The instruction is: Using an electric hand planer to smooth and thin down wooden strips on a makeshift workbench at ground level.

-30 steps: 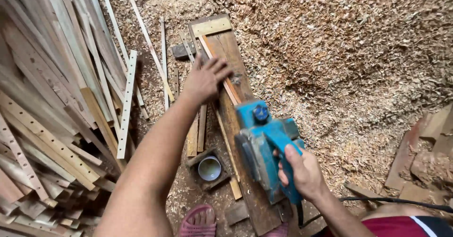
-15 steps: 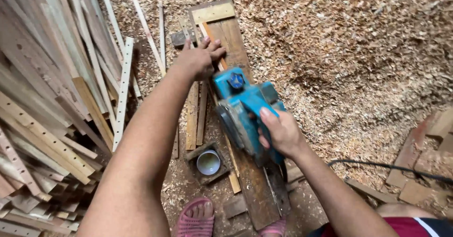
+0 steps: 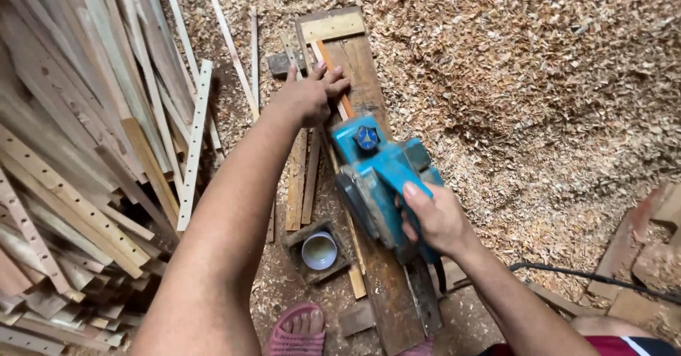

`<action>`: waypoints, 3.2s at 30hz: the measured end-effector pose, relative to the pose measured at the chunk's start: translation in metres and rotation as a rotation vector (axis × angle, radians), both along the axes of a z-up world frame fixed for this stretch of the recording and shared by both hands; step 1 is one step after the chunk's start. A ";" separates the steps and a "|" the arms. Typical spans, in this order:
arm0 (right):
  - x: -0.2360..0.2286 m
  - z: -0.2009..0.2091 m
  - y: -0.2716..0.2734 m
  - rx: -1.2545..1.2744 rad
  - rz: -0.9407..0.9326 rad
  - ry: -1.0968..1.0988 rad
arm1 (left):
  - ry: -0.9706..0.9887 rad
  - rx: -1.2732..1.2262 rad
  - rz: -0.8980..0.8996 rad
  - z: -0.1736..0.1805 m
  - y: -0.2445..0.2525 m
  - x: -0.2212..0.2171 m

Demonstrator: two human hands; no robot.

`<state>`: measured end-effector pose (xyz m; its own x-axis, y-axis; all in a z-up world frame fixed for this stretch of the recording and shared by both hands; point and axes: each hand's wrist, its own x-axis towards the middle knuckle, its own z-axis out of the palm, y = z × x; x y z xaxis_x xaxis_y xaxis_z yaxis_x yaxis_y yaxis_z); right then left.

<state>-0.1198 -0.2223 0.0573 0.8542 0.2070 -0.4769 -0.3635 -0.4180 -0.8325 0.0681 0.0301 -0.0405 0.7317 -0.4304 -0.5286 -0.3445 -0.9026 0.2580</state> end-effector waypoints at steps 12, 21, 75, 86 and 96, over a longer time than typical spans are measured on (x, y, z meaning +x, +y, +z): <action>0.145 0.009 0.091 -0.033 0.009 -0.145 | -0.063 -0.477 0.854 0.035 0.054 -0.009; 0.090 0.059 0.034 0.145 -0.379 0.028 | -0.211 -0.086 0.517 0.034 0.026 -0.039; 0.210 -0.004 0.138 0.084 -0.329 -0.416 | -0.305 -0.362 0.983 -0.044 0.069 -0.026; 0.086 0.051 0.027 0.077 -0.675 -0.182 | -0.089 -0.224 0.742 -0.017 -0.061 -0.047; 0.009 0.050 -0.032 0.102 -0.783 0.003 | 0.428 -0.746 1.019 -0.034 -0.009 -0.028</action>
